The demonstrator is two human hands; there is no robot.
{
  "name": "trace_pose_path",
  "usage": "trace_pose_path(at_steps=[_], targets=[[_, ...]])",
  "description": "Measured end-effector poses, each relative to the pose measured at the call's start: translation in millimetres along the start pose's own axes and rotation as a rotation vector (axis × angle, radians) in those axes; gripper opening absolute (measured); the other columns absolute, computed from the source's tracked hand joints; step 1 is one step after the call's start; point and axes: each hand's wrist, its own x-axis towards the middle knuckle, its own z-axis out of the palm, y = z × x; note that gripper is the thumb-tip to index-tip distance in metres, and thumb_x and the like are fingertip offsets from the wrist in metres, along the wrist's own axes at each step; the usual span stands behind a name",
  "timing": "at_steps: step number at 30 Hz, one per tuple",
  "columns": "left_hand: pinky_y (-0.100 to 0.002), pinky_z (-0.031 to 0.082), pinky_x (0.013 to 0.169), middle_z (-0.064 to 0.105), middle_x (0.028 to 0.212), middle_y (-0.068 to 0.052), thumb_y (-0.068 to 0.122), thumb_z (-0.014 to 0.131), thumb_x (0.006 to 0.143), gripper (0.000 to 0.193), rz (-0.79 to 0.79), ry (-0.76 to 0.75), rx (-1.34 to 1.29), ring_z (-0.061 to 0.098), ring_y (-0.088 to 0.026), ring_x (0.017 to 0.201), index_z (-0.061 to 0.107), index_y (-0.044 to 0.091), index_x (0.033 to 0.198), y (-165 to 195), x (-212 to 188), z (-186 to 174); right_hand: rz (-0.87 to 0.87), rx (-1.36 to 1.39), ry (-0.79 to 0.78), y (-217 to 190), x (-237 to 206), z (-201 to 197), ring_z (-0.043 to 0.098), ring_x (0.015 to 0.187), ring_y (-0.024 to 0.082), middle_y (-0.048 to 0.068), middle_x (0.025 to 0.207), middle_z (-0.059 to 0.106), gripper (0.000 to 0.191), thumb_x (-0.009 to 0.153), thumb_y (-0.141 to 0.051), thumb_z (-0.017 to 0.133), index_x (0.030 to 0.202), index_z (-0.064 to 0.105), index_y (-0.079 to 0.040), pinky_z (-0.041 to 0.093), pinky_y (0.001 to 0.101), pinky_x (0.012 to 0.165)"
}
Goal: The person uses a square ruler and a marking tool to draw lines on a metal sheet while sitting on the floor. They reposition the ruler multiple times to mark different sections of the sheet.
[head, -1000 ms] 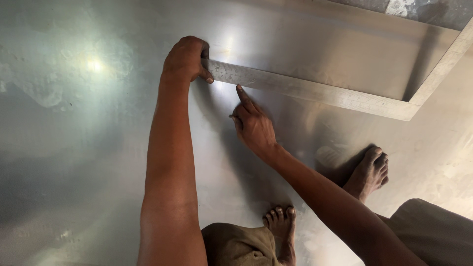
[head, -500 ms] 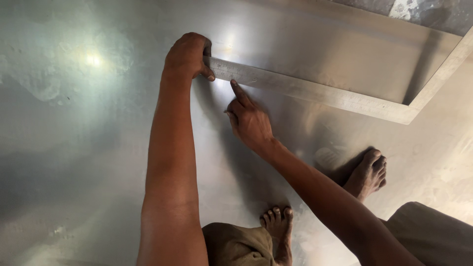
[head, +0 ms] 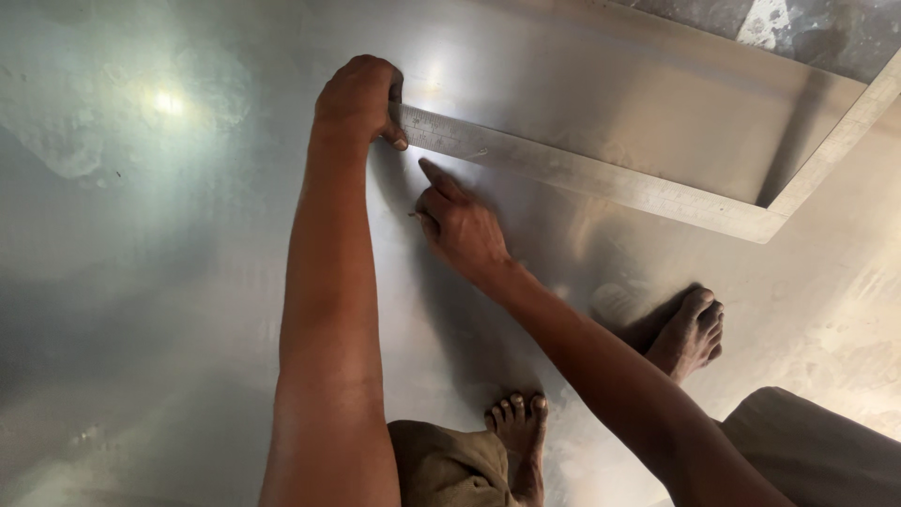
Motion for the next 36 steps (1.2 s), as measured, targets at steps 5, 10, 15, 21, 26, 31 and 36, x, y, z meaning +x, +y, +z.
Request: trace_pose_path(at_steps=[5,10,15,21,26,31,36], targets=[[-0.046,0.054,0.09,0.069,0.111,-0.008,0.012,0.102,0.041,0.058,0.072,0.049,0.05,0.063,-0.031,0.109,0.072,0.007,0.09,3,1,0,-0.012,-0.004,-0.035,12,-23,-20,0.072,0.093,0.034,0.01,0.115,0.072,0.01,0.095,-0.013,0.069,0.104,0.068,-0.008,0.06,0.0452,0.076],[-0.047,0.054,0.092,0.071,0.11,-0.01,0.011,0.101,0.044,0.056,0.096,0.015,0.064,0.065,-0.032,0.109,0.074,0.009,0.093,-2,5,7,0.22,-0.007,0.228,73,-61,-52,0.072,0.084,0.032,0.01,0.099,0.074,0.013,0.104,-0.013,0.062,0.117,0.064,-0.009,0.057,0.0427,0.07],[-0.049,0.056,0.093,0.073,0.107,-0.015,0.022,0.099,0.058,0.048,0.157,-0.008,0.146,0.068,-0.035,0.103,0.074,0.007,0.096,-12,8,18,0.453,0.222,0.906,170,-113,-162,0.071,0.075,0.011,0.007,0.112,0.075,0.023,0.108,-0.009,0.047,0.124,0.062,-0.006,0.053,0.0246,0.062],[-0.047,0.056,0.086,0.07,0.117,-0.008,0.04,0.097,0.058,0.062,0.148,0.086,0.402,0.066,-0.03,0.109,0.076,0.014,0.111,-11,3,38,0.962,0.564,1.203,227,-155,-281,0.044,0.054,0.009,0.006,0.093,0.074,0.022,0.093,-0.016,0.063,0.112,0.069,-0.007,0.035,0.0244,0.045],[-0.046,0.058,0.094,0.072,0.12,-0.004,0.045,0.09,0.069,0.054,0.117,0.026,0.445,0.067,-0.026,0.116,0.076,0.019,0.114,-3,0,38,0.869,0.208,0.529,231,-157,-298,0.064,0.079,0.013,0.004,0.101,0.073,0.039,0.083,-0.013,0.082,0.118,0.068,-0.006,0.053,0.0286,0.064],[-0.049,0.05,0.1,0.067,0.124,-0.01,0.052,0.094,0.061,0.073,0.264,0.153,0.283,0.058,-0.033,0.122,0.071,0.015,0.12,-41,1,6,0.693,0.214,0.351,240,-136,-276,0.064,0.092,0.016,0.006,0.104,0.067,0.044,0.085,-0.013,0.083,0.122,0.063,0.0,0.057,0.0366,0.076],[-0.048,0.043,0.106,0.068,0.122,-0.007,0.065,0.09,0.057,0.087,0.125,0.165,0.526,0.057,-0.028,0.124,0.069,0.014,0.124,-78,0,-18,0.575,-0.082,0.273,231,-113,-229,0.065,0.101,0.022,0.015,0.112,0.068,0.06,0.085,-0.021,0.094,0.124,0.058,0.007,0.056,0.0369,0.084]])
